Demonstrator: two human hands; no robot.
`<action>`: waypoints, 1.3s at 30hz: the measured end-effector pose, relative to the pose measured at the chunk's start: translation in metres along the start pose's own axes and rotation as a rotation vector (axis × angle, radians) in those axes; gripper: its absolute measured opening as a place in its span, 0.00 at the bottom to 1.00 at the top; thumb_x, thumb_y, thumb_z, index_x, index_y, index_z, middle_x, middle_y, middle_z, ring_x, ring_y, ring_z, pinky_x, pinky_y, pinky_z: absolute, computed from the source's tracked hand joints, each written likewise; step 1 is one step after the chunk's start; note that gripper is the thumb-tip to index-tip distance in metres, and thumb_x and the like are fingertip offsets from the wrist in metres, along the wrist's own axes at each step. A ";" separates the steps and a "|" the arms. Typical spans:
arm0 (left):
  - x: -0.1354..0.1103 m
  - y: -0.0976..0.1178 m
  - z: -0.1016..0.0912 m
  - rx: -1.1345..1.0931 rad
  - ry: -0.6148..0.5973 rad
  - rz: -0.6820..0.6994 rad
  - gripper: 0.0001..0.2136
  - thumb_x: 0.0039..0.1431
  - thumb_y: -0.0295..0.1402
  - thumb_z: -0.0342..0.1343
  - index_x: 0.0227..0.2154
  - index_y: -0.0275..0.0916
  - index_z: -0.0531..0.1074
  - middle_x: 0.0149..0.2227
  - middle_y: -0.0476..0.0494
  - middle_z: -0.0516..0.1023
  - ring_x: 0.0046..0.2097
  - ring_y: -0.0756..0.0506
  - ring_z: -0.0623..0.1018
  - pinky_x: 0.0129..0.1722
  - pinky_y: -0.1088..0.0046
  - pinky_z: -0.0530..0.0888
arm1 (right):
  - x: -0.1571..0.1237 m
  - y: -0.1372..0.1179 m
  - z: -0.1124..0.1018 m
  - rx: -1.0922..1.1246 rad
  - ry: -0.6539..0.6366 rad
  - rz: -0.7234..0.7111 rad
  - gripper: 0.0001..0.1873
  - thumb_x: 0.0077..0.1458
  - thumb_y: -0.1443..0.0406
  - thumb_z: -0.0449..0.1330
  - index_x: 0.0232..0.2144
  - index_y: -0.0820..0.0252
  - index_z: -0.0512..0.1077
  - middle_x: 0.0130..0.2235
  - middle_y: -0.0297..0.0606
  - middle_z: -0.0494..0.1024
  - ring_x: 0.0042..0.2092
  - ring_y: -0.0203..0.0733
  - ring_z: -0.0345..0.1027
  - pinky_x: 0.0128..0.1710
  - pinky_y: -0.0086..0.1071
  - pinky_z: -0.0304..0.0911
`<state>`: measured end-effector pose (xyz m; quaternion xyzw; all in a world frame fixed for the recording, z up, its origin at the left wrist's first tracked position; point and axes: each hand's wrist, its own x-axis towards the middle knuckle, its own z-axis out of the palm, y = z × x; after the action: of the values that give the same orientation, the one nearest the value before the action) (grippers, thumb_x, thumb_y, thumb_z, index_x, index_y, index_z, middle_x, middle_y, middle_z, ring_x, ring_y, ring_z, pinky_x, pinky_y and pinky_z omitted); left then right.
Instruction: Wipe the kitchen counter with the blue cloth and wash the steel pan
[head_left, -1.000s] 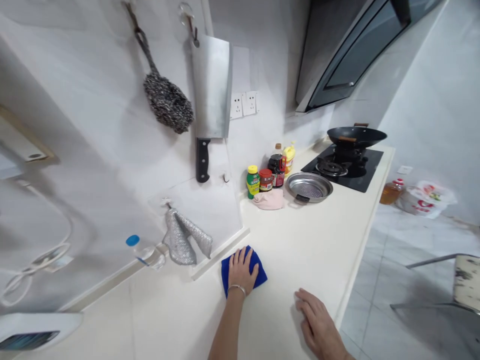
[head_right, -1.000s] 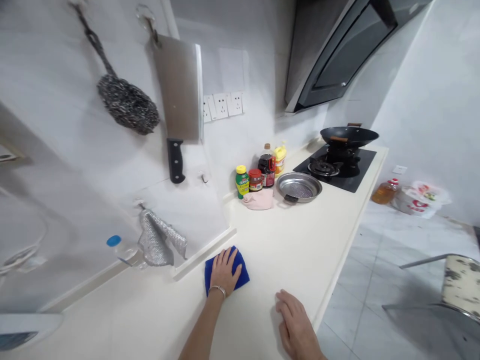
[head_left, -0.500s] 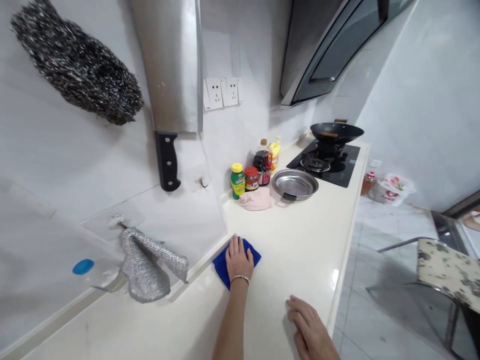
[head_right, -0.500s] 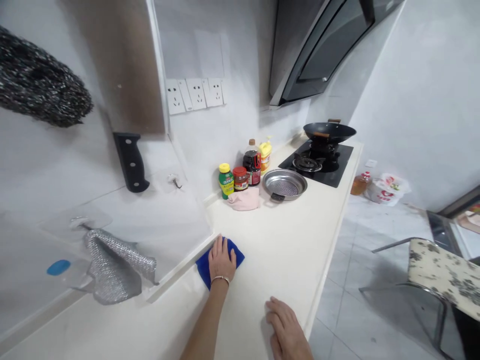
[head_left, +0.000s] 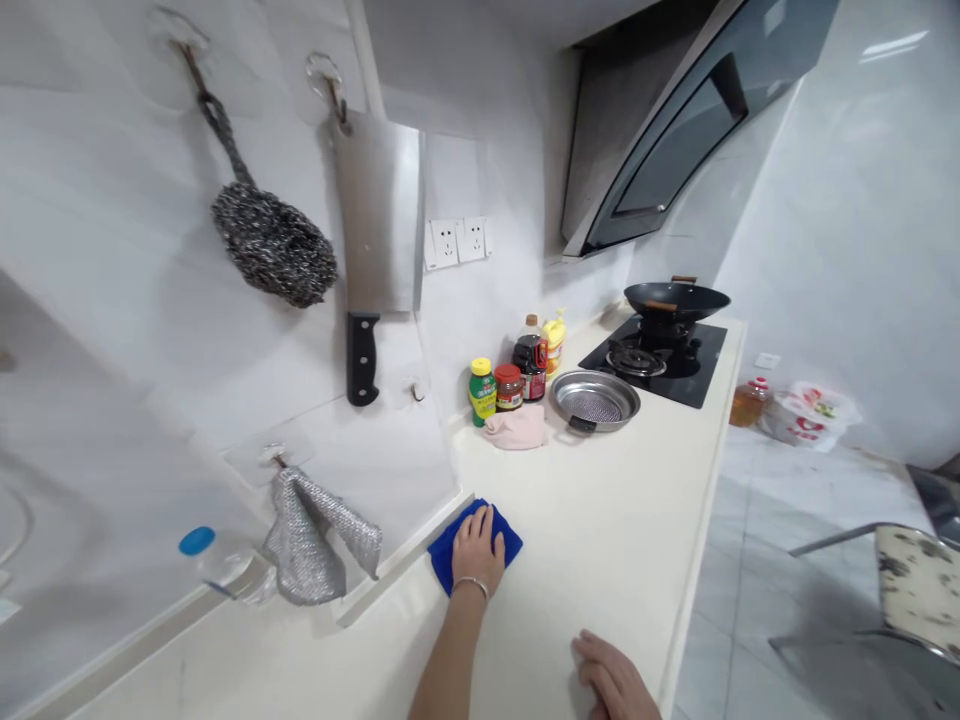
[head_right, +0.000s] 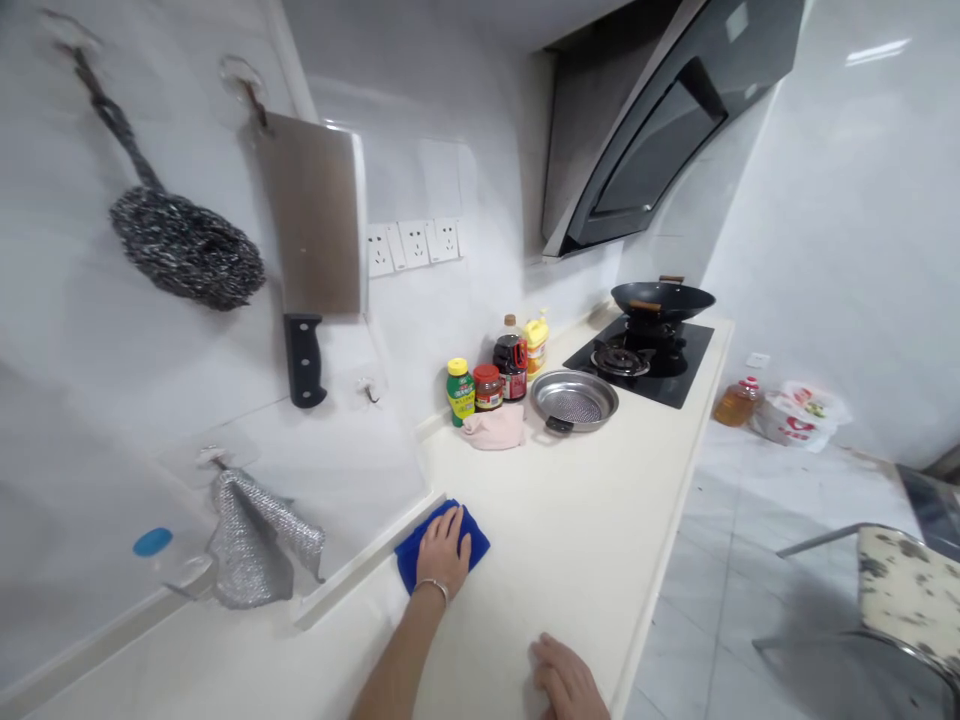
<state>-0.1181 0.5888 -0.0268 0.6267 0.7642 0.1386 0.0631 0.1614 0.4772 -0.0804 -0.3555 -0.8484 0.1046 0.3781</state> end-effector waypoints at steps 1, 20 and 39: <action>0.002 -0.005 -0.006 0.012 -0.055 0.046 0.26 0.66 0.37 0.44 0.66 0.42 0.60 0.68 0.44 0.65 0.66 0.37 0.65 0.65 0.54 0.68 | 0.001 -0.002 -0.002 0.006 -0.007 0.007 0.23 0.51 0.75 0.53 0.48 0.53 0.71 0.54 0.43 0.78 0.58 0.53 0.72 0.53 0.46 0.75; -0.014 -0.046 -0.008 -0.064 -0.098 0.218 0.27 0.69 0.45 0.40 0.68 0.45 0.54 0.71 0.45 0.56 0.72 0.41 0.55 0.72 0.50 0.56 | -0.011 0.008 0.002 -0.009 -0.045 0.019 0.20 0.53 0.73 0.53 0.47 0.55 0.73 0.56 0.44 0.77 0.59 0.51 0.71 0.56 0.44 0.73; -0.140 -0.145 -0.069 -0.061 -0.038 0.056 0.25 0.68 0.46 0.40 0.66 0.51 0.59 0.70 0.48 0.60 0.71 0.41 0.58 0.71 0.48 0.59 | -0.014 0.011 0.009 -0.062 -0.026 0.038 0.17 0.56 0.71 0.51 0.45 0.56 0.73 0.56 0.46 0.77 0.58 0.49 0.72 0.55 0.47 0.74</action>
<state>-0.2444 0.4174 -0.0146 0.6480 0.7406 0.1517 0.0930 0.1671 0.4768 -0.1000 -0.3816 -0.8492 0.0900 0.3537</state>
